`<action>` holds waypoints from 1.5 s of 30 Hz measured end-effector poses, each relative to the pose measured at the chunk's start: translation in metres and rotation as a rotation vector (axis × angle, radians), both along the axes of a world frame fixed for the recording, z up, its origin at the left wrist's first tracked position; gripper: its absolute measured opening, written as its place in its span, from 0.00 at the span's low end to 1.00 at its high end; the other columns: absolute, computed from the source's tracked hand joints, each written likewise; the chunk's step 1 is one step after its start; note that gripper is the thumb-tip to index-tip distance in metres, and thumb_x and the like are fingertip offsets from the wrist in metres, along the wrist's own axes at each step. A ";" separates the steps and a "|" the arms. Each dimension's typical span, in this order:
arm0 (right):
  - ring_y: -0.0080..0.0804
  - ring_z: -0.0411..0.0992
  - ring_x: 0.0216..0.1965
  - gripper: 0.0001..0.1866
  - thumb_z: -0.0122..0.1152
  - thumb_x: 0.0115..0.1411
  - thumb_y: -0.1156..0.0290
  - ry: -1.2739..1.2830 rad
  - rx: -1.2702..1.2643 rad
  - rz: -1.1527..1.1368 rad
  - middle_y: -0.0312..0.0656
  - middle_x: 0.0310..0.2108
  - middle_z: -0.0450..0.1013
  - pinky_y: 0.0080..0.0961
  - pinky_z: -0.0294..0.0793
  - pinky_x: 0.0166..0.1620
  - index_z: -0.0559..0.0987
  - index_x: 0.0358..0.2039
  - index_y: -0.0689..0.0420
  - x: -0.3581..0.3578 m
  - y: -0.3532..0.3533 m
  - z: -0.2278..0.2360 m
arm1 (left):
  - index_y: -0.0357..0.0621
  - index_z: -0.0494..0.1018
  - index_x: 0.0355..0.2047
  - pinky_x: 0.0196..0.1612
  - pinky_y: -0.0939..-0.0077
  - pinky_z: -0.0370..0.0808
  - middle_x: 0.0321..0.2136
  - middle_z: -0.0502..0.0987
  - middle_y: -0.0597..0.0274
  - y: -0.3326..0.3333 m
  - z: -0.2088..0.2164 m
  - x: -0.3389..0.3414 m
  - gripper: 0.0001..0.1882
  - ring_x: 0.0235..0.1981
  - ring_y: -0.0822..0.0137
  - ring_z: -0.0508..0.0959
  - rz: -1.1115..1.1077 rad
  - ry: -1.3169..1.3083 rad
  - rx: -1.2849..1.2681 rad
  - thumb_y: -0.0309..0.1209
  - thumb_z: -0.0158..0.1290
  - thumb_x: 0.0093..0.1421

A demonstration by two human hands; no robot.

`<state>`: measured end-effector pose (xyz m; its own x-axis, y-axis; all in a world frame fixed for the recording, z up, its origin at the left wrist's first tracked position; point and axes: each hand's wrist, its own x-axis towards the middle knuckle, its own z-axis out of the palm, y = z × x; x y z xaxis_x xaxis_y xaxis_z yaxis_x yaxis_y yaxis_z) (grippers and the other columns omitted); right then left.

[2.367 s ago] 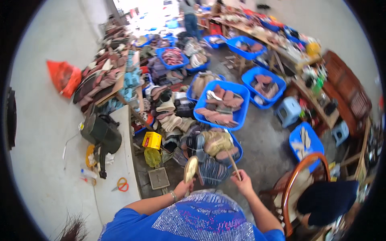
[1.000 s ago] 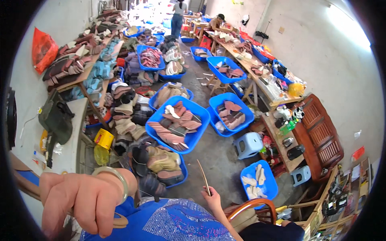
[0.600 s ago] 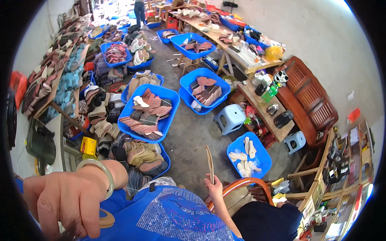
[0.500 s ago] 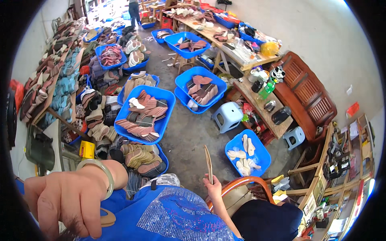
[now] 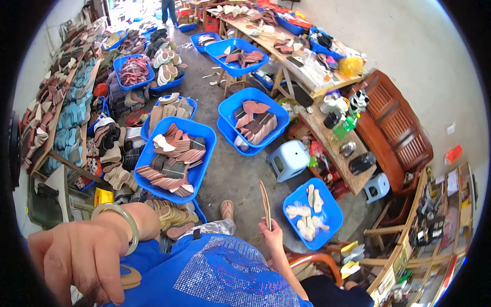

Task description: The person assembles slipper soles by hand, aligning beige and blue components and securing them with a rubber band. They then move to a sewing machine to stitch the soles together, handling the materials one at a time. Finally, they return to the table to bundle the finished soles with rubber bands.

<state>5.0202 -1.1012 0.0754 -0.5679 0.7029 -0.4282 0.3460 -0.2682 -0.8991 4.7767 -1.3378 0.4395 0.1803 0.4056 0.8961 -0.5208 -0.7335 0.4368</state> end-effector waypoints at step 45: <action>0.14 0.61 0.21 0.15 0.61 0.54 0.73 0.179 -0.005 0.416 0.28 0.22 0.65 0.13 0.59 0.25 0.74 0.43 0.59 -0.674 0.481 0.060 | 0.41 0.66 0.41 0.28 0.75 0.70 0.23 0.69 0.64 0.347 -0.460 -0.558 0.14 0.23 0.70 0.71 1.630 -0.657 -1.703 0.27 0.52 0.54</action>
